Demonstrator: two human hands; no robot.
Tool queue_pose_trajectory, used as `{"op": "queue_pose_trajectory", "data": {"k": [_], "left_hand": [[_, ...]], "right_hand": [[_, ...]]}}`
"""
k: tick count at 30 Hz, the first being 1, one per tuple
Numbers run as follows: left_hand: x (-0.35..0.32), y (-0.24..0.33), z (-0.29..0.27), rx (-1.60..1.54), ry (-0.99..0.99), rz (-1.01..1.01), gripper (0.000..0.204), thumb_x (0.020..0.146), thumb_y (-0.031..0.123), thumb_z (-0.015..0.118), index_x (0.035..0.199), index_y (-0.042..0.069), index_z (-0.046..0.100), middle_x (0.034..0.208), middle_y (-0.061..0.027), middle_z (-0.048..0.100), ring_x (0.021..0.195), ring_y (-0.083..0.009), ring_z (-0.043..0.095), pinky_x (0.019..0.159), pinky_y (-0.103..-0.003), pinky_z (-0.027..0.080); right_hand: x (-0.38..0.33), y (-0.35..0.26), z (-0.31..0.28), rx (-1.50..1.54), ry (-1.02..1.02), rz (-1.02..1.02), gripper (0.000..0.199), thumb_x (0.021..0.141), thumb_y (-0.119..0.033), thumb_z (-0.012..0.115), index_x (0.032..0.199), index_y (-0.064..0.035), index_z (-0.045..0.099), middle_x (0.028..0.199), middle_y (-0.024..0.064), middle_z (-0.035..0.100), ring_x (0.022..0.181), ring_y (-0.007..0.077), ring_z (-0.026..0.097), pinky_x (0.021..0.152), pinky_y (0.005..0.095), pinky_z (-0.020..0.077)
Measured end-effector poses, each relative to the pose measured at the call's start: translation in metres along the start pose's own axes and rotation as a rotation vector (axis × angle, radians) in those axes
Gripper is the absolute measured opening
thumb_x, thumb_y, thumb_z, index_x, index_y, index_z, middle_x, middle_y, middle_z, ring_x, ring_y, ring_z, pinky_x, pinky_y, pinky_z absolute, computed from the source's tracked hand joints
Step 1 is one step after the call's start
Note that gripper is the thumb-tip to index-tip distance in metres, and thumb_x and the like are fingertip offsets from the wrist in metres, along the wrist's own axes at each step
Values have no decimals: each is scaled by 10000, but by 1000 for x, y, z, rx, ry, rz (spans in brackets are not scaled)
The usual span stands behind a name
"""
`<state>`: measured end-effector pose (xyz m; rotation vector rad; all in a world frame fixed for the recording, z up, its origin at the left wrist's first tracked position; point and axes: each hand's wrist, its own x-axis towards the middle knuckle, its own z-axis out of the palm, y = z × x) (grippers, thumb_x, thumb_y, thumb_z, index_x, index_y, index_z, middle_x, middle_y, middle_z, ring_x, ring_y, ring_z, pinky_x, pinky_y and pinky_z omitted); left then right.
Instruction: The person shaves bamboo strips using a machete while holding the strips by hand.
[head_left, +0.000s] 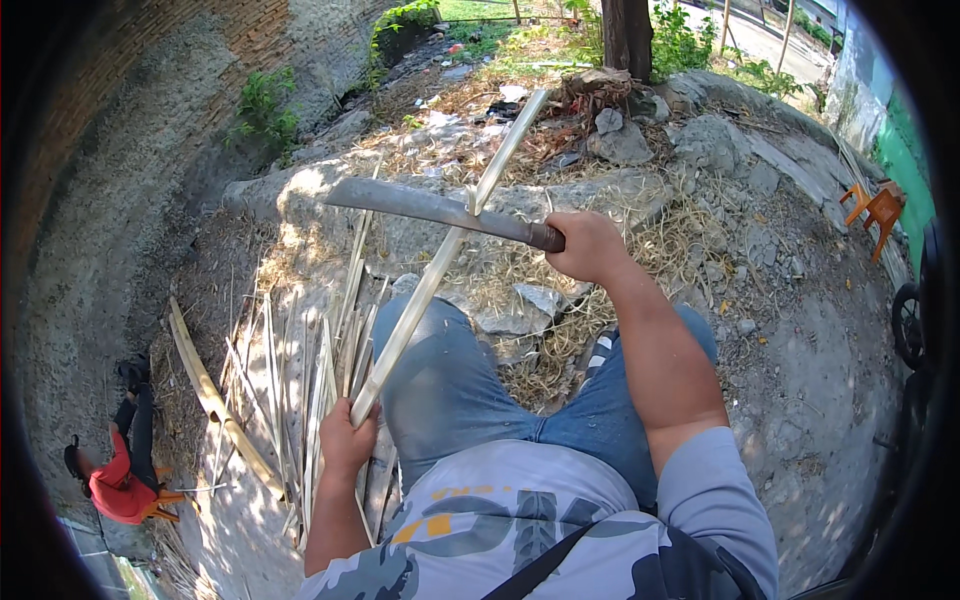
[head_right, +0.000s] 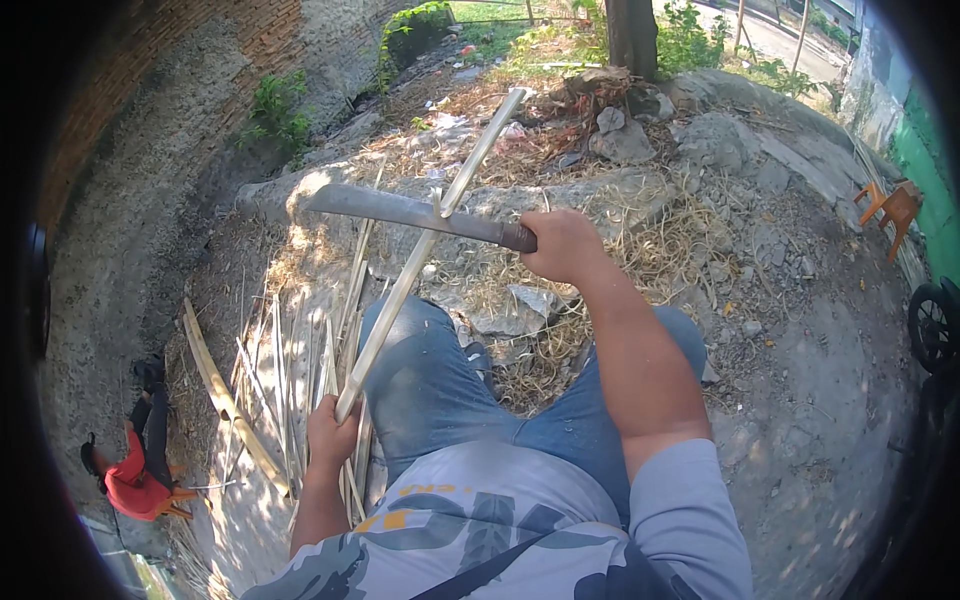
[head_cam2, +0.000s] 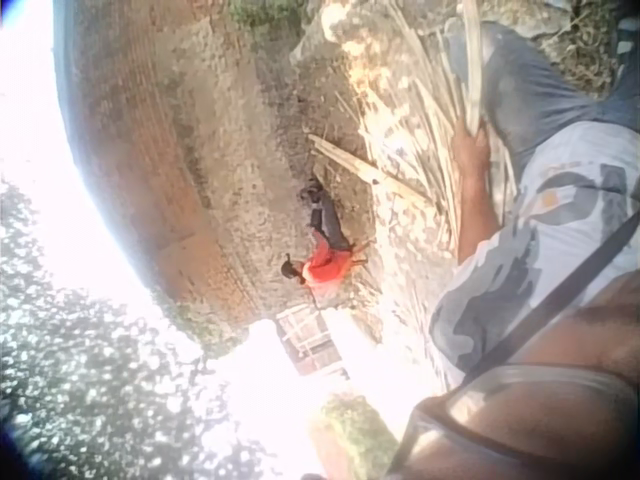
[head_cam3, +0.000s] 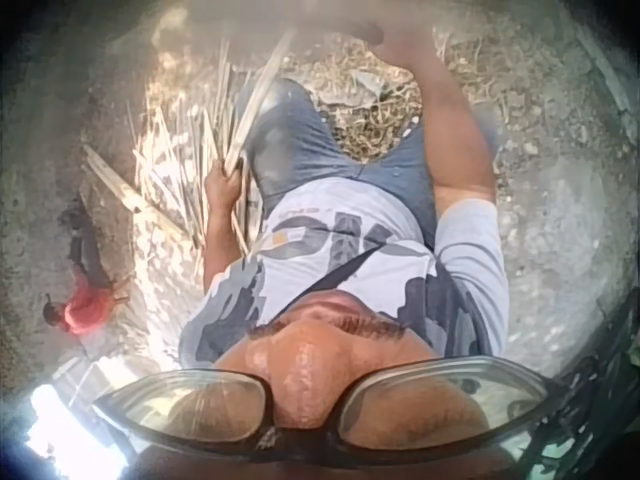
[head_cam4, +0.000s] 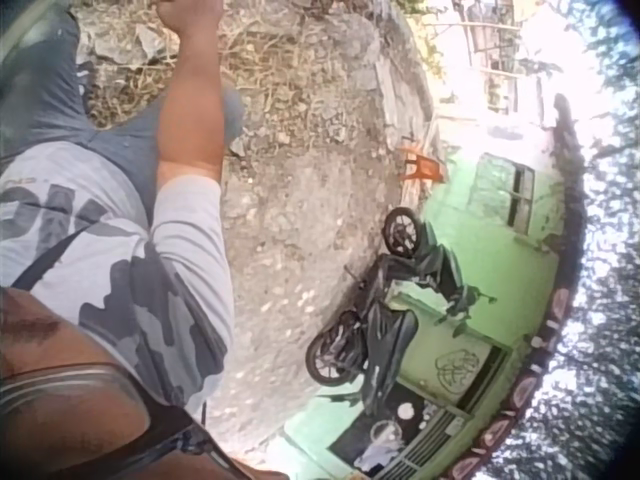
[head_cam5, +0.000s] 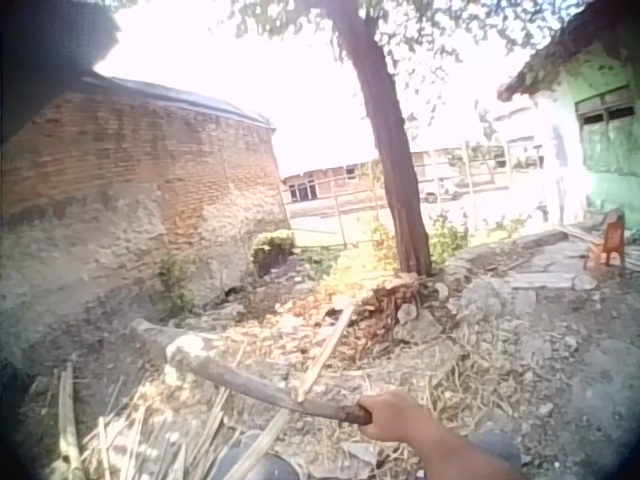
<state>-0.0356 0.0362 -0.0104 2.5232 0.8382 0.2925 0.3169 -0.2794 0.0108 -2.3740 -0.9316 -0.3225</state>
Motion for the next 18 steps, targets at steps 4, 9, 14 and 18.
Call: {"op": "queue_pose_trajectory", "data": {"k": [4,9,14,18], "left_hand": [[-1,-6,6,59,-46,-36,360,887,345,794,912,10,664,705,-191,662,643,-362,670,613,-438,500],[-3,9,17,-97,-9,44,354,879,339,791,864,12,654,670,-175,642,592,-330,640,586,-429,487],[6,20,19,-39,-15,27,344,867,325,793,856,12,653,655,-173,641,584,-327,644,583,-424,491],[8,8,9,36,-17,46,331,849,313,804,853,15,659,673,-186,658,599,-344,664,581,-420,496]], "right_hand": [[-1,-6,-3,-20,-38,24,218,731,-222,719,922,-118,719,829,160,711,818,395,697,756,512,549],[-2,-21,2,-15,-108,-46,203,727,-230,723,906,-134,715,772,123,709,787,359,703,760,499,538],[-2,-40,6,-165,-151,-259,150,714,-238,730,841,-169,688,722,58,698,695,289,684,770,413,489],[1,-26,-3,-225,-216,-189,190,706,-210,732,885,-166,687,827,79,728,824,308,715,827,445,512]]}}
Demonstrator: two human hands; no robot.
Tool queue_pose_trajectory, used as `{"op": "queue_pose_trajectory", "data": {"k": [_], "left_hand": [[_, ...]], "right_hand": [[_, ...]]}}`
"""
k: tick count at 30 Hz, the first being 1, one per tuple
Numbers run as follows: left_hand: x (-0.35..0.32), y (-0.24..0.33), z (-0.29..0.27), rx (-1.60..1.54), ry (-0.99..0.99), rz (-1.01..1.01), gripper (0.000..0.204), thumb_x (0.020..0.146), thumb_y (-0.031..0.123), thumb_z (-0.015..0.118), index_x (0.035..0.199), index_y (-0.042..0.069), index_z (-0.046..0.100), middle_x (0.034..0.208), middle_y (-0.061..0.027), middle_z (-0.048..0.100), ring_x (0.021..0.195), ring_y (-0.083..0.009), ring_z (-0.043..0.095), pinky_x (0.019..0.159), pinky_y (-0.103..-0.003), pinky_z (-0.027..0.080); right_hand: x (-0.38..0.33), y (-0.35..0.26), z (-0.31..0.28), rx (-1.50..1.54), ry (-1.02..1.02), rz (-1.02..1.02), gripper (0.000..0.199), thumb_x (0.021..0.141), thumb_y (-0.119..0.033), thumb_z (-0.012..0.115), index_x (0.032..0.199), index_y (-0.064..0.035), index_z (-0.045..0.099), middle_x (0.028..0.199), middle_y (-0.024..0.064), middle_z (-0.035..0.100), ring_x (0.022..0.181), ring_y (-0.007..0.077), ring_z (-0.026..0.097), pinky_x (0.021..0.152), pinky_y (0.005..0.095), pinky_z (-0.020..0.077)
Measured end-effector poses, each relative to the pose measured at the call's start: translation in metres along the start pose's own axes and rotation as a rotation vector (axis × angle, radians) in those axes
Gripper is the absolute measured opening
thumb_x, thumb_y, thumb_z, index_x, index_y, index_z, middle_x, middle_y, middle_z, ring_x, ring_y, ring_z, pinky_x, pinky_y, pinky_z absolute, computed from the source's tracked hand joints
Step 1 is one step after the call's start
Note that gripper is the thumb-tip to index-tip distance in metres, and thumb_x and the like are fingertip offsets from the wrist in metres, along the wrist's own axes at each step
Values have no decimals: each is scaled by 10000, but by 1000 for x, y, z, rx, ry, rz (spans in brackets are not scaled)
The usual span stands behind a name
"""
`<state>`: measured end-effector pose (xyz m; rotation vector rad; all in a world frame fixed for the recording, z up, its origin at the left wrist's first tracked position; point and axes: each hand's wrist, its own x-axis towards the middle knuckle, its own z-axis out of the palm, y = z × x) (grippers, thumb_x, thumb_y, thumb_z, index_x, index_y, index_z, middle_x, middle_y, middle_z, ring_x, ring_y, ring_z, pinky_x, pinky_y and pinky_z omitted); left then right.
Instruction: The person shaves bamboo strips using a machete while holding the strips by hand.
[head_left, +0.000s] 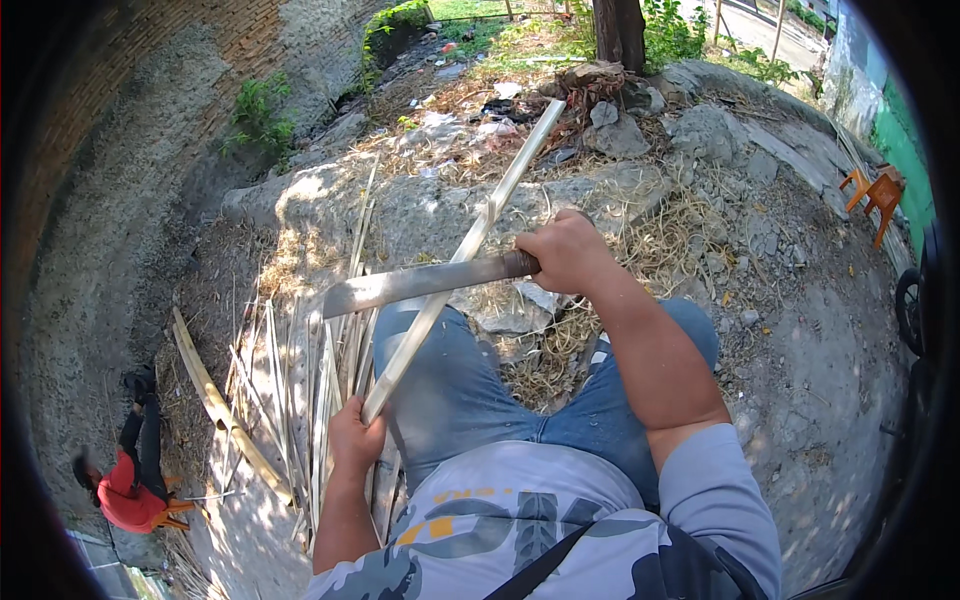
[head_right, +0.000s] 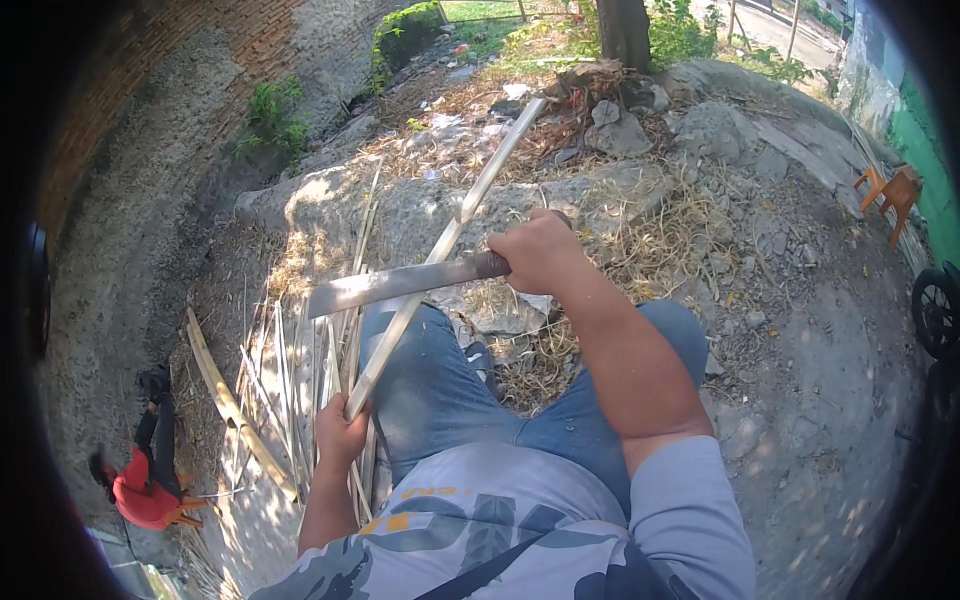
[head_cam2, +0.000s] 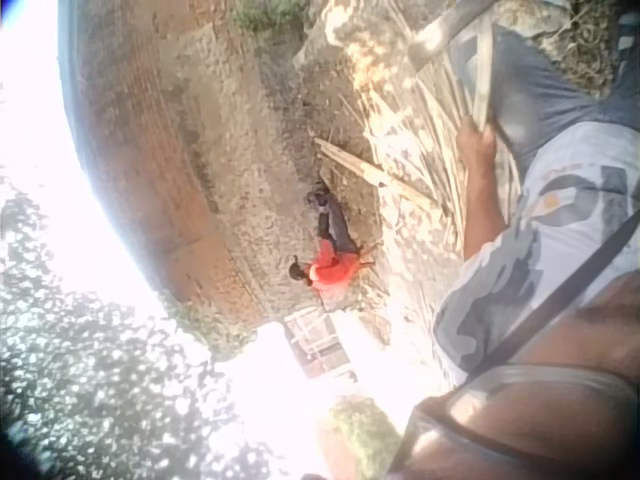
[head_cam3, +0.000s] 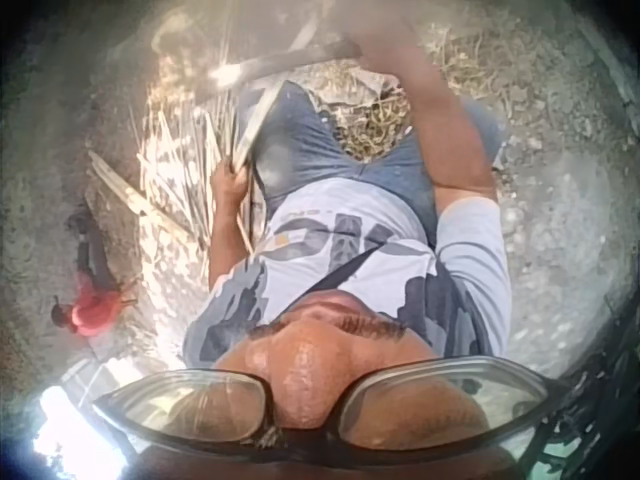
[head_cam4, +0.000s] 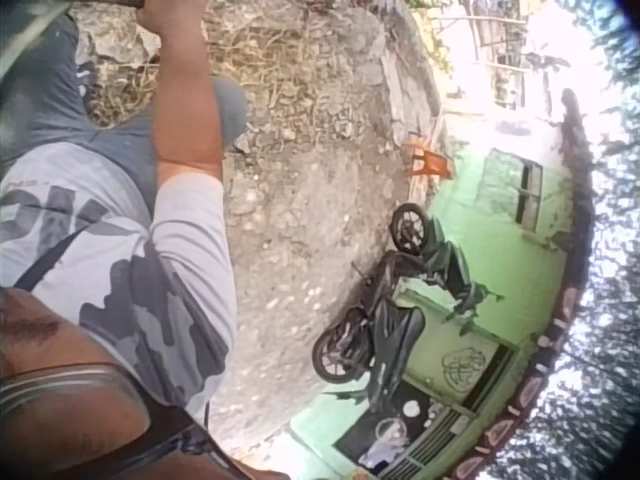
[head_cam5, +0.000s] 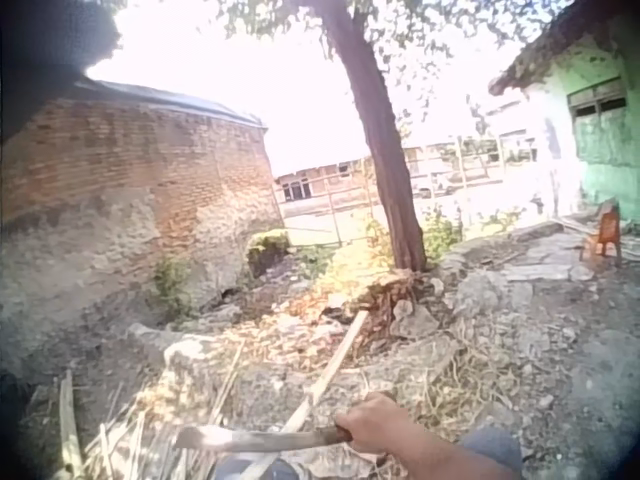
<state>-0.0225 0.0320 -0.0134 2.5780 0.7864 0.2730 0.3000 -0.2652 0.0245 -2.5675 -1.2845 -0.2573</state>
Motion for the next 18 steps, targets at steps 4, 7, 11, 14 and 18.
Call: {"op": "queue_pose_trajectory", "data": {"k": [4,7,11,14,18], "left_hand": [[-5,1,-9,-61,25,53,302,837,271,818,848,14,661,673,-188,659,598,-334,673,569,-421,491],[0,5,-10,-41,19,42,279,842,233,827,854,9,663,648,-176,643,555,-305,637,550,-412,478],[-2,-2,-1,-62,41,56,284,847,230,831,847,11,651,629,-163,628,527,-285,601,537,-403,468],[-6,-18,12,-110,64,90,260,848,211,822,851,14,651,636,-162,629,540,-275,615,547,-395,479],[-10,-3,13,-134,42,84,242,845,191,812,851,9,652,669,-170,643,567,-267,635,565,-388,491]], "right_hand": [[-4,23,9,153,191,287,175,742,-219,715,898,-143,693,774,116,698,773,369,693,764,496,532],[-3,21,10,182,170,343,186,760,-226,704,921,-133,698,830,151,708,822,397,696,761,520,549],[-1,16,-1,231,132,334,208,750,-221,696,930,-115,702,849,169,709,846,404,694,766,509,553],[-4,20,-15,311,41,322,271,731,-235,719,969,-104,710,892,180,721,913,402,702,817,505,559],[-8,25,-15,274,18,329,293,734,-236,721,994,-100,710,900,177,724,918,387,706,825,509,553]]}}
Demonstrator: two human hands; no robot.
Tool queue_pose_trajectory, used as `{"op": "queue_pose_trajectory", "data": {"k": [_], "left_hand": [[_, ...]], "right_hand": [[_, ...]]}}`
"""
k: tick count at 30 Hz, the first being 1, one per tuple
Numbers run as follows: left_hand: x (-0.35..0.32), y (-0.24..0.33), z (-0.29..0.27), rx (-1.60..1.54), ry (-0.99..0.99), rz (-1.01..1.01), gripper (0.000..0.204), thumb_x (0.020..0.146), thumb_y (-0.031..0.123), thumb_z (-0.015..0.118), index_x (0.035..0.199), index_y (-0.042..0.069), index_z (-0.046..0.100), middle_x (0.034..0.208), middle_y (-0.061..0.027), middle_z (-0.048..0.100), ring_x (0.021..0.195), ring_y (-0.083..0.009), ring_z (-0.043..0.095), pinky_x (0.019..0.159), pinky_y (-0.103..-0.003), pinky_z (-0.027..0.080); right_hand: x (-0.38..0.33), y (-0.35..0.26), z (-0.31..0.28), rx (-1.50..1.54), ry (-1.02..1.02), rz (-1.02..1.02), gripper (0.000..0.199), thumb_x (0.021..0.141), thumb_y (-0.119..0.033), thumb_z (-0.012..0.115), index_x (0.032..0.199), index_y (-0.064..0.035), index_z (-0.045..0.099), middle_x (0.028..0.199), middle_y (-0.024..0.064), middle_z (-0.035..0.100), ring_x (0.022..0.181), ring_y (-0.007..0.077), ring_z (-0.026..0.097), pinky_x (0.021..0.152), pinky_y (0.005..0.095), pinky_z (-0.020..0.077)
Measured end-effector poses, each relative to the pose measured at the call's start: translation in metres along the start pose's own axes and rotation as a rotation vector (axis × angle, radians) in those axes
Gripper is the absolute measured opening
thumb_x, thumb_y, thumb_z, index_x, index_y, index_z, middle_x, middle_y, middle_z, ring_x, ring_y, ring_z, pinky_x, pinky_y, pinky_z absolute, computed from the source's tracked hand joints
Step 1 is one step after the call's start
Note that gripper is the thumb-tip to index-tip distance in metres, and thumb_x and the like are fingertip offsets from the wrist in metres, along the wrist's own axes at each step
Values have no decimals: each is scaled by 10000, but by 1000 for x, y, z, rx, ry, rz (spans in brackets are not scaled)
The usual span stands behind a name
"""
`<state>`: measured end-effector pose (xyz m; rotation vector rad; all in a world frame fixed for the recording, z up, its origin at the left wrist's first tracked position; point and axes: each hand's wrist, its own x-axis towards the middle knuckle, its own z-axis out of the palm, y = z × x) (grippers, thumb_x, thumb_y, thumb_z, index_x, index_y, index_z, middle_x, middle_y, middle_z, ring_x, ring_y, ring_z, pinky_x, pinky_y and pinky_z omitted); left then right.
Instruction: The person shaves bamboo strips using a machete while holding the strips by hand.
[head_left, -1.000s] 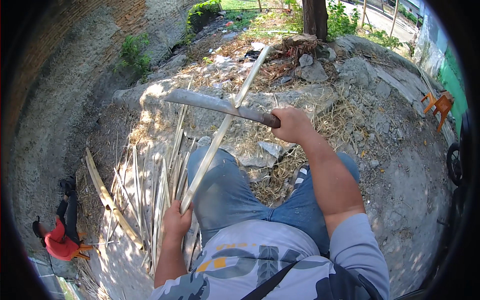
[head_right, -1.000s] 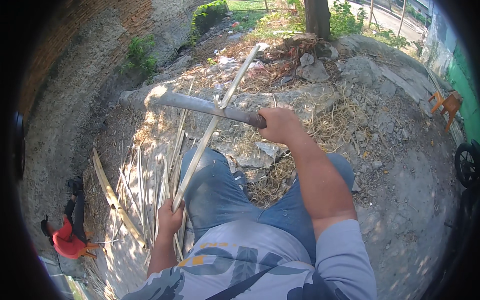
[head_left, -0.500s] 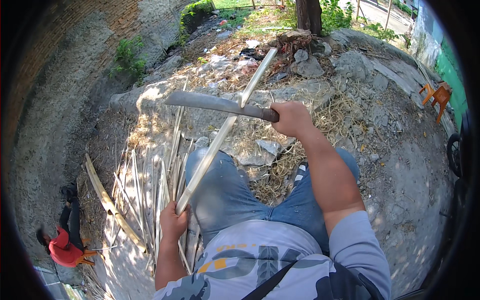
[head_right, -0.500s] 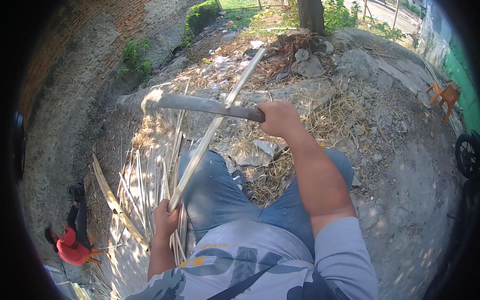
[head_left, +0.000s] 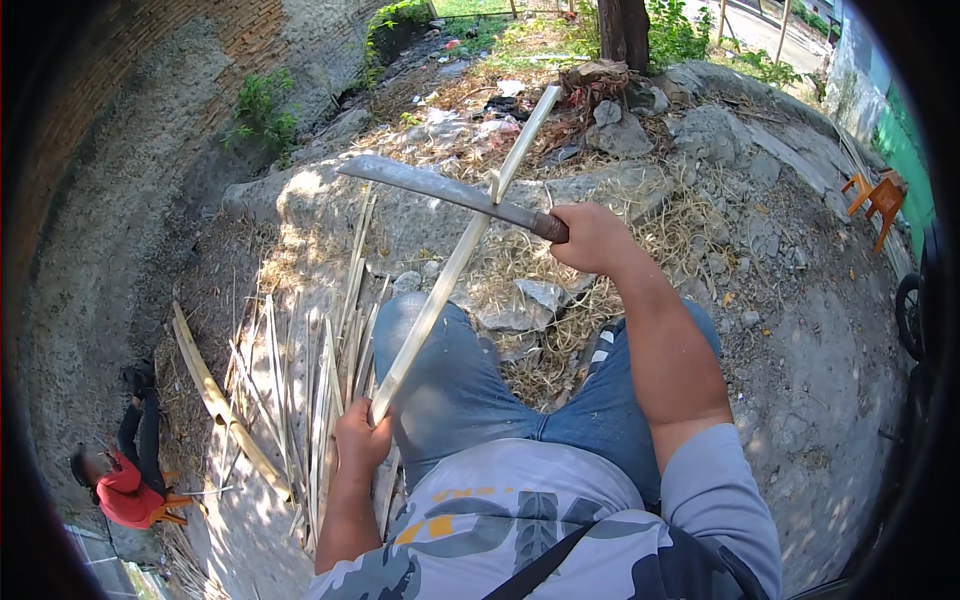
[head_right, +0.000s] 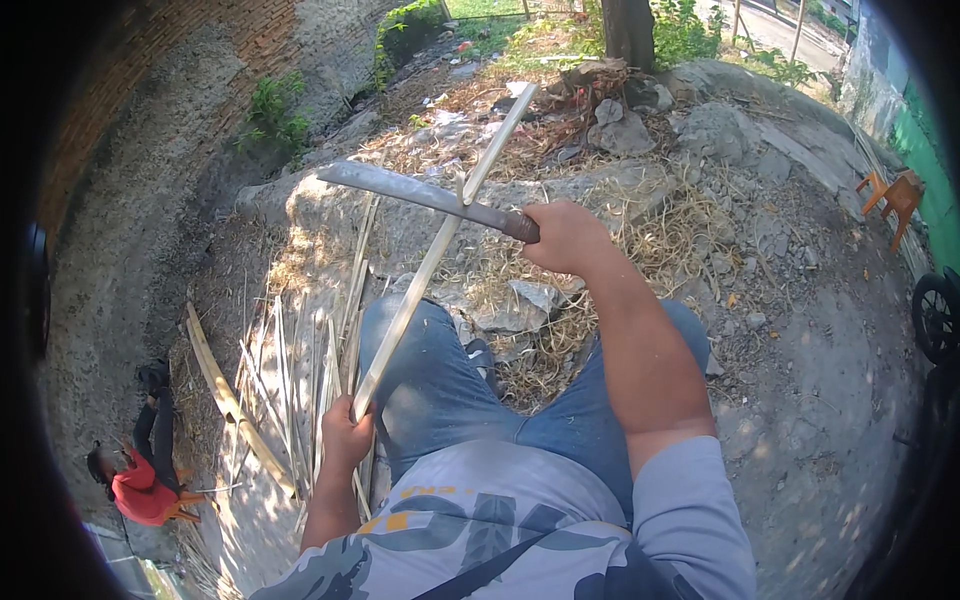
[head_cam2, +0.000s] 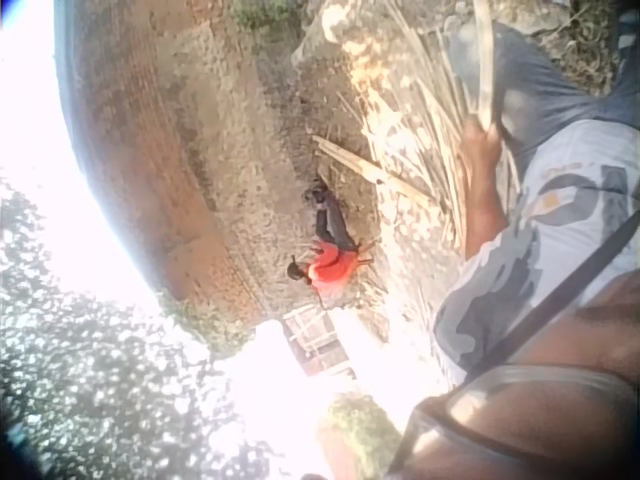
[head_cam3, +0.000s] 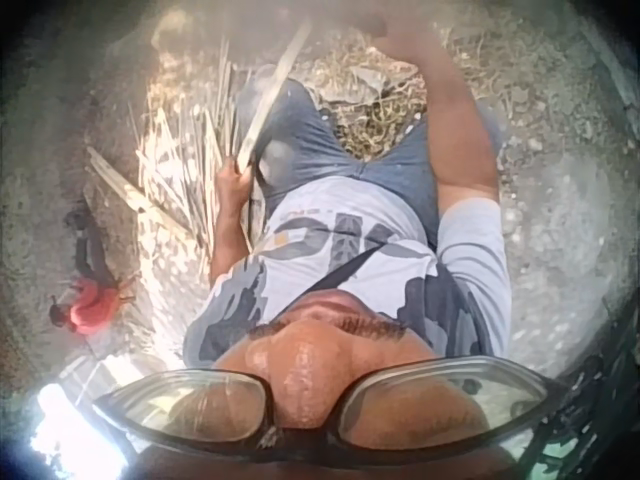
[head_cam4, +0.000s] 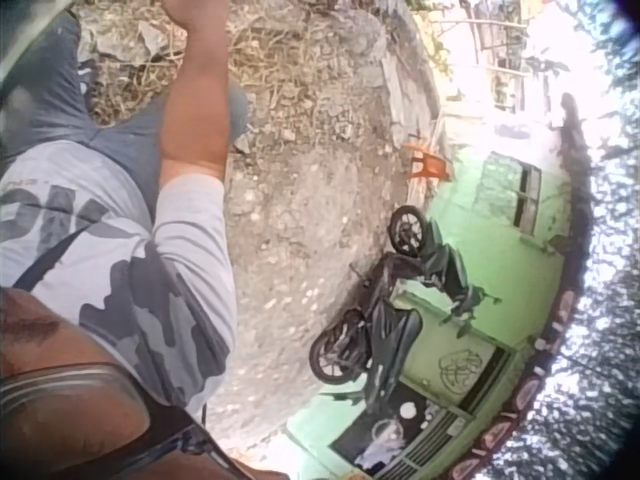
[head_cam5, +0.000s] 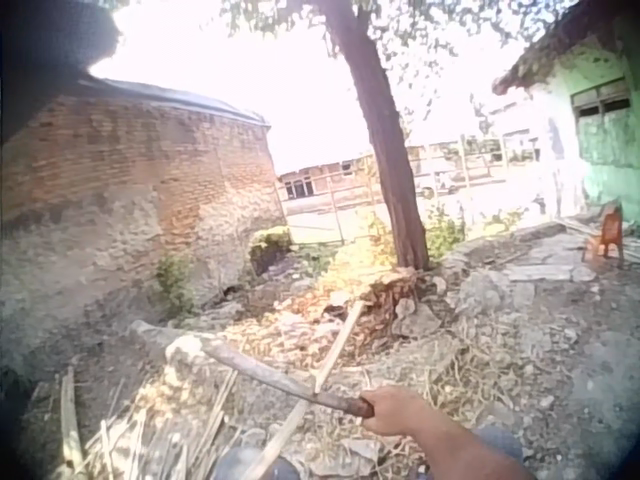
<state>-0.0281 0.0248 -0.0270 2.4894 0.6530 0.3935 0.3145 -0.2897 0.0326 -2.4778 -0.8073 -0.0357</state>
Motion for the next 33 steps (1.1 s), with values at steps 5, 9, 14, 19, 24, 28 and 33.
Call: {"op": "queue_pose_trajectory", "data": {"k": [5,9,14,19,24,28,33], "left_hand": [[4,8,-5,4,-27,-39,249,849,225,804,869,14,673,673,-163,651,597,-265,649,587,-387,502],[13,22,-4,59,-55,-35,284,847,271,801,882,16,681,673,-161,652,603,-269,649,599,-391,506],[14,15,-1,-27,-76,-81,312,846,301,799,887,15,680,689,-162,660,604,-280,646,605,-397,506],[15,16,-12,17,-67,-59,312,857,298,797,898,11,680,673,-154,651,589,-264,632,591,-387,493],[21,9,-6,27,-80,-44,313,876,293,792,885,5,671,641,-132,627,560,-225,588,560,-374,462],[9,3,-3,-2,-89,-95,306,884,281,788,879,5,658,629,-101,603,570,-171,564,558,-357,453],[2,6,-3,-5,-89,-73,296,877,273,791,927,6,674,668,-122,640,575,-201,596,575,-372,480]], "right_hand": [[0,-6,-2,-166,98,-28,235,740,-215,719,959,-130,710,862,122,731,872,345,713,852,484,543],[-3,-11,7,-219,47,-160,179,729,-205,735,902,-172,701,824,73,731,821,300,714,872,428,516],[-1,-18,15,-193,-40,-240,192,719,-210,759,898,-170,703,812,77,728,823,300,717,870,433,517],[3,3,11,-96,196,10,192,736,-229,736,901,-139,695,807,120,716,850,361,706,810,499,546],[3,-1,16,-48,137,99,216,757,-224,719,950,-126,709,876,158,725,892,381,708,803,512,559],[5,-1,4,-25,-31,80,265,754,-224,713,989,-103,714,952,188,727,924,385,705,832,496,562],[5,8,15,195,-171,111,310,745,-245,717,1015,-91,716,997,172,726,965,368,701,850,482,559]]}}
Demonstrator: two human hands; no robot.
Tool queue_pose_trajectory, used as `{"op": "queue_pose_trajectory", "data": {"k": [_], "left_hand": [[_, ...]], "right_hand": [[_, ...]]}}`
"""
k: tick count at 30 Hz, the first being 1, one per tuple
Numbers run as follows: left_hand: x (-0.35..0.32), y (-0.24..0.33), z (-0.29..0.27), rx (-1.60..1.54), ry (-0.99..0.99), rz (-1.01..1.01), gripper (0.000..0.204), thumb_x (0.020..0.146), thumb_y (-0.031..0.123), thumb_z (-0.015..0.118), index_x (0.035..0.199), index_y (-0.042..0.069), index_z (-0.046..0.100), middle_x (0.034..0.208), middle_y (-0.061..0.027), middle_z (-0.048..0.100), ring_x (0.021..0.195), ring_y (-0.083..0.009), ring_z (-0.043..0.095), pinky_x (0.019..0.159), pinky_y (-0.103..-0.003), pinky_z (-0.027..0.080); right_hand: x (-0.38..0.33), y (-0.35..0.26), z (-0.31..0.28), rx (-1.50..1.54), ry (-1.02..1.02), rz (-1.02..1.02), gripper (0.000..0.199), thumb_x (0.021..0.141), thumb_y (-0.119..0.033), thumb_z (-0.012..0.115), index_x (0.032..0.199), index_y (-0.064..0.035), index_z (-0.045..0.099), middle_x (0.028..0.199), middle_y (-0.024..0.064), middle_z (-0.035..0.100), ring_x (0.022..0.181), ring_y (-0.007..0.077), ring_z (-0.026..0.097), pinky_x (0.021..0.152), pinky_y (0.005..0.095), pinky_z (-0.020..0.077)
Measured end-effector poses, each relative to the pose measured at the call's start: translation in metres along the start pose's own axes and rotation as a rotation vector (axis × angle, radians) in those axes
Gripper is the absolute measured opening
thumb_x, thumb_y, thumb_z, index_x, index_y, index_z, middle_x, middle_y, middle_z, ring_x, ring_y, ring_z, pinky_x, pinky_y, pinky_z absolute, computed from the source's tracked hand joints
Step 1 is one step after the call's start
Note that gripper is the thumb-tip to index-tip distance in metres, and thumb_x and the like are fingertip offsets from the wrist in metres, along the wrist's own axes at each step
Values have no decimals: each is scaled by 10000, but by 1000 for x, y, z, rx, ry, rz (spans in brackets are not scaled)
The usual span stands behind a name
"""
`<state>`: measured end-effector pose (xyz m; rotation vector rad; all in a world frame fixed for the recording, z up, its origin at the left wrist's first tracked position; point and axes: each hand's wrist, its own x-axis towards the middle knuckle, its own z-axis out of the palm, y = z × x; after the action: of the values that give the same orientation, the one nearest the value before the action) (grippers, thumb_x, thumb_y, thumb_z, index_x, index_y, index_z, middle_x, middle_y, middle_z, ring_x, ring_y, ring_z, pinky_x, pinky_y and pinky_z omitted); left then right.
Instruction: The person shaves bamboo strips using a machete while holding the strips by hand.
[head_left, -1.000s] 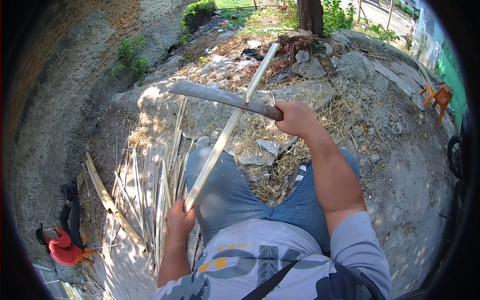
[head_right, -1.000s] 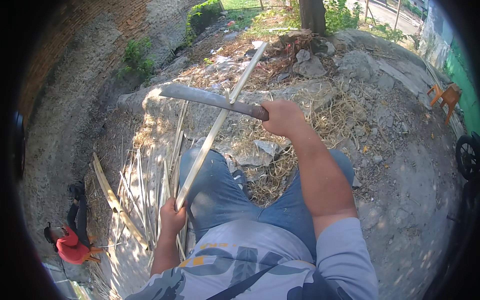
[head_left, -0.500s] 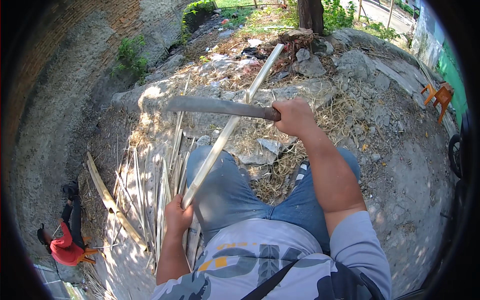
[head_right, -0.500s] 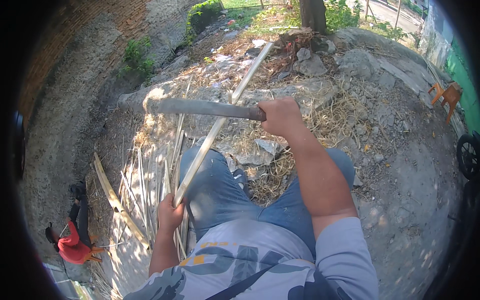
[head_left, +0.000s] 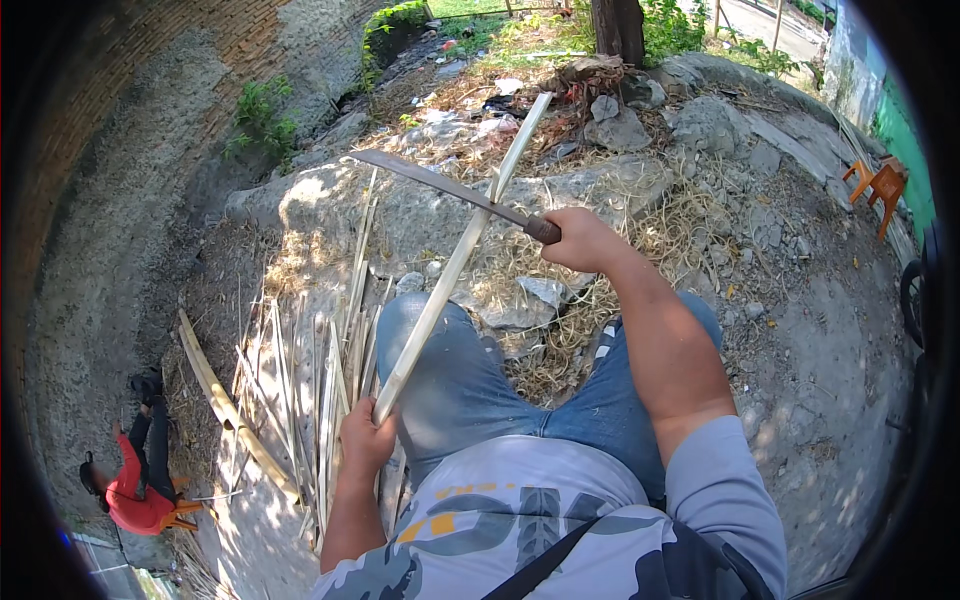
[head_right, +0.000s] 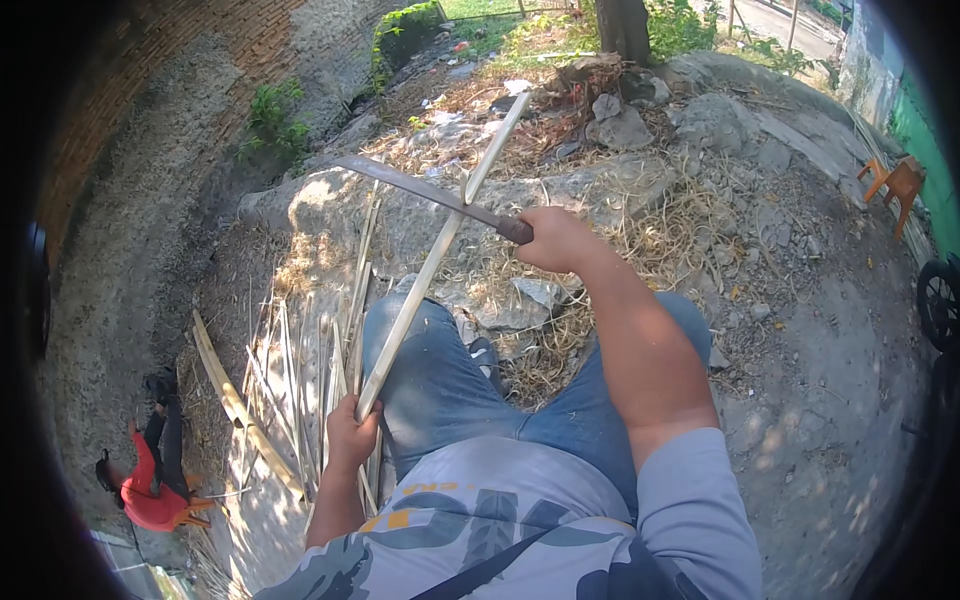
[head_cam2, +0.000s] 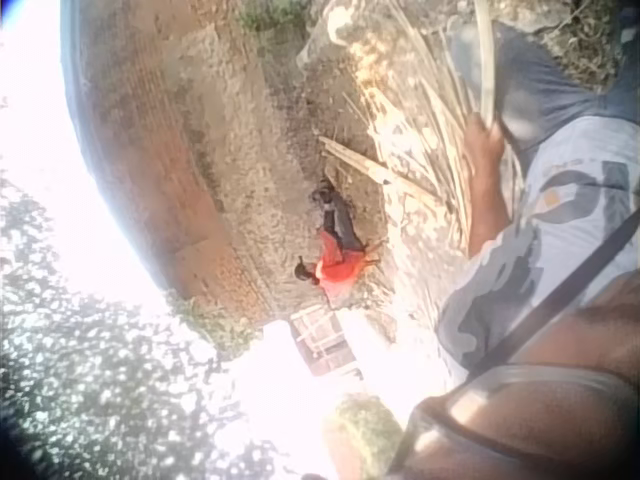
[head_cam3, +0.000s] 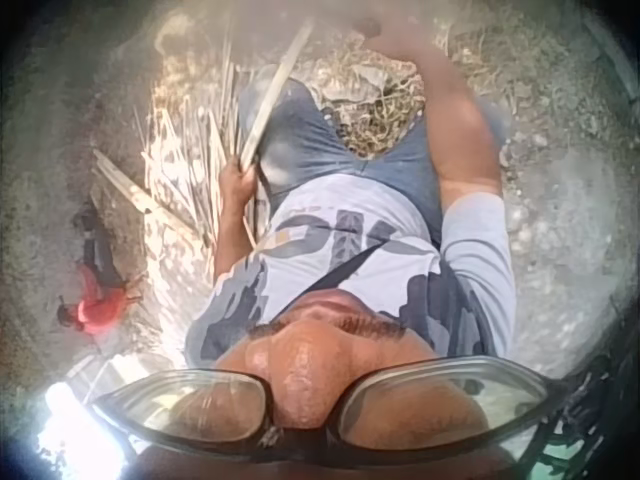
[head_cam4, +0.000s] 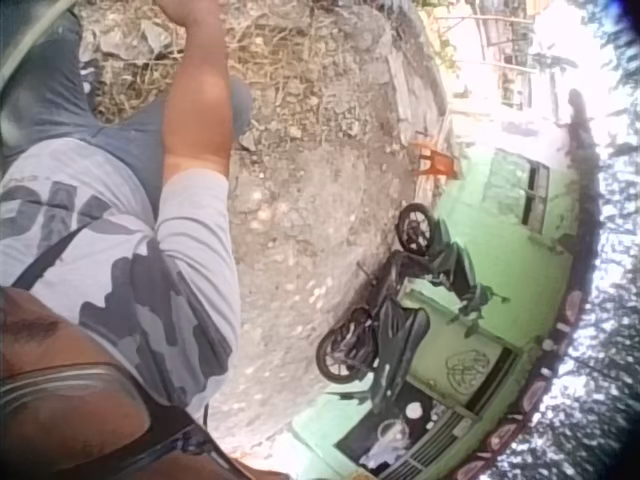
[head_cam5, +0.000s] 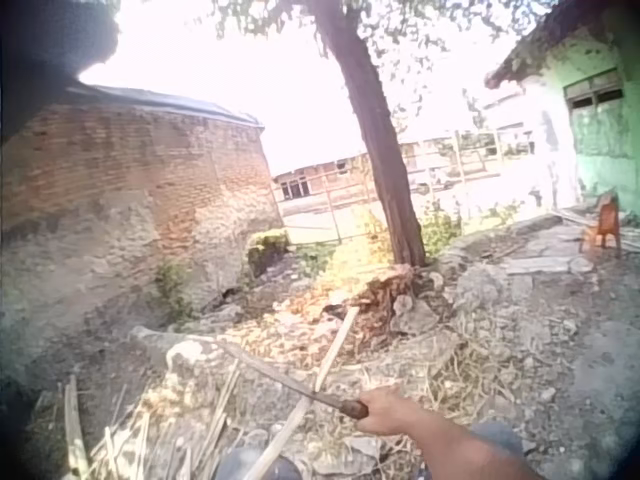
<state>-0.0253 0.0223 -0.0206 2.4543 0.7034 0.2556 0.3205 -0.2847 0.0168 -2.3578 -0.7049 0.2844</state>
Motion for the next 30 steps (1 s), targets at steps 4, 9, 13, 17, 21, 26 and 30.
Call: {"op": "queue_pose_trajectory", "data": {"k": [4,9,13,17,21,26,30], "left_hand": [[0,0,0,7,-6,-14,289,864,257,799,942,6,682,686,-138,661,593,-230,634,589,-380,495],[4,-3,3,45,27,70,262,841,220,809,916,3,681,685,-162,666,597,-275,664,588,-387,509],[3,-2,7,-17,49,96,213,846,156,813,890,-2,677,658,-127,618,567,-205,561,567,-365,461],[4,-2,6,11,43,101,210,847,150,810,887,-4,673,642,-124,601,559,-198,549,560,-361,456],[5,1,5,4,19,83,208,855,150,804,888,-6,670,634,-119,598,557,-180,538,557,-353,452],[6,3,5,-79,2,26,205,884,155,791,899,-7,668,644,-82,612,580,-127,523,555,-326,444],[8,9,5,-139,15,-6,238,878,209,793,907,-3,689,661,-75,649,583,-115,578,550,-318,476]], "right_hand": [[-2,-10,1,-109,83,8,323,746,-262,713,1031,-110,720,1015,139,728,990,353,700,865,477,555],[-5,-3,1,-183,149,-118,281,725,-245,713,967,-101,719,902,167,727,896,391,700,797,495,555],[-8,-20,-1,-299,1,-116,255,758,-251,700,992,-149,713,1000,124,733,990,331,714,852,479,567],[-5,-19,6,-351,-17,-136,234,756,-238,702,976,-157,712,988,127,734,969,330,719,839,483,571],[-4,-17,6,-362,-22,-143,228,749,-230,707,965,-157,706,951,123,736,952,339,720,829,486,571],[-3,-14,11,-298,27,-170,230,754,-235,704,969,-153,703,938,128,735,946,349,716,825,492,566],[-6,-22,12,-175,159,-157,232,766,-241,699,983,-157,704,938,138,730,941,369,708,825,500,562]]}}
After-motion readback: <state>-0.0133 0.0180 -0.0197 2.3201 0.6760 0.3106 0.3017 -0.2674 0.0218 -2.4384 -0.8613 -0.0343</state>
